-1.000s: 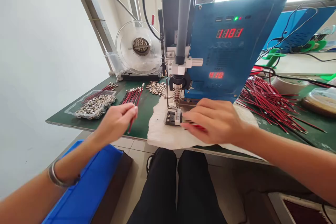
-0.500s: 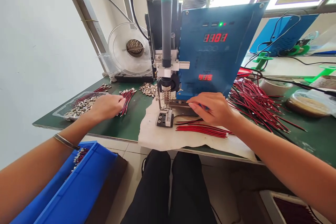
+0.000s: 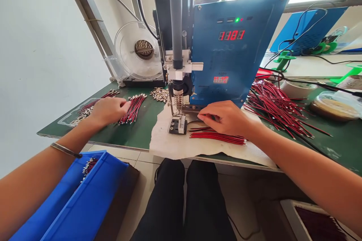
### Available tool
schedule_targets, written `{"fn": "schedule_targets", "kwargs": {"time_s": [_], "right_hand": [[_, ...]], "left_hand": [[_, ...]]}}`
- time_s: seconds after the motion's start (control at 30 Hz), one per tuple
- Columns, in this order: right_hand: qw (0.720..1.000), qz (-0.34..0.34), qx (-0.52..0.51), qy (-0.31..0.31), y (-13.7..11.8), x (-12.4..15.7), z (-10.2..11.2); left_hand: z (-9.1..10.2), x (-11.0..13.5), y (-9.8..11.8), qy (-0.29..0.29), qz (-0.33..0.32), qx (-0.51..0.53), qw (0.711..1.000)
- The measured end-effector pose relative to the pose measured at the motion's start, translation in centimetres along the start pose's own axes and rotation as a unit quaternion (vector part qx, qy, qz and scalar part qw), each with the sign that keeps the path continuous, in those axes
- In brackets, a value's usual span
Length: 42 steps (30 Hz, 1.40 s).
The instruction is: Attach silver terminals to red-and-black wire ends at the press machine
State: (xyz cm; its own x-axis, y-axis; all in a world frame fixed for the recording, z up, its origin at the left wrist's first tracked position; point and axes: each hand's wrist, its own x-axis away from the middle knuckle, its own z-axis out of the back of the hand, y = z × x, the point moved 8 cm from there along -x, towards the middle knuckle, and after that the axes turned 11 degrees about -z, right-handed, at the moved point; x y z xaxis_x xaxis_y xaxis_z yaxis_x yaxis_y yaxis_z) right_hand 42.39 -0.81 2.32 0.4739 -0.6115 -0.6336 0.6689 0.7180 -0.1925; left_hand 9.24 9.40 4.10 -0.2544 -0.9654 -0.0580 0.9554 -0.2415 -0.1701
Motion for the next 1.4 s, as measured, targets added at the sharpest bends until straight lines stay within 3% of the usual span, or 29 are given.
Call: {"fn": "schedule_targets", "kwargs": {"time_s": [0.1,0.2,0.33,0.47,0.63,1.13,1.27,1.4], "right_hand": [[1.000,-0.006,-0.007,-0.029,0.1,0.1,-0.3],[0.998,-0.004,-0.013,-0.056,-0.1,0.2,-0.7],[0.997,-0.001,-0.028,-0.071,-0.4,0.2,-0.8],[0.992,-0.027,-0.017,-0.124,-0.1,0.2,-1.8],[0.977,-0.074,0.026,-0.200,0.6,0.3,-3.3],[0.964,-0.111,0.048,-0.236,0.9,0.3,-3.7],[0.963,-0.121,0.055,-0.236,1.1,0.2,-3.7],[0.963,-0.126,0.055,-0.232,0.9,0.3,-3.9]], "left_hand": [[1.3,0.9,-2.7,-0.006,0.055,-0.004,0.998],[1.4,1.4,-6.8,-0.048,0.125,-0.006,0.991],[-0.3,1.6,-11.3,-0.114,0.150,0.018,0.982],[-2.3,1.5,-13.5,-0.135,0.140,0.037,0.980],[-3.1,0.9,-14.0,-0.119,0.136,0.036,0.983],[-3.2,1.8,-16.0,-0.010,0.142,0.024,0.990],[-1.9,2.3,-14.9,0.013,0.147,0.026,0.989],[0.4,2.7,-11.4,0.050,0.122,0.047,0.990]]}}
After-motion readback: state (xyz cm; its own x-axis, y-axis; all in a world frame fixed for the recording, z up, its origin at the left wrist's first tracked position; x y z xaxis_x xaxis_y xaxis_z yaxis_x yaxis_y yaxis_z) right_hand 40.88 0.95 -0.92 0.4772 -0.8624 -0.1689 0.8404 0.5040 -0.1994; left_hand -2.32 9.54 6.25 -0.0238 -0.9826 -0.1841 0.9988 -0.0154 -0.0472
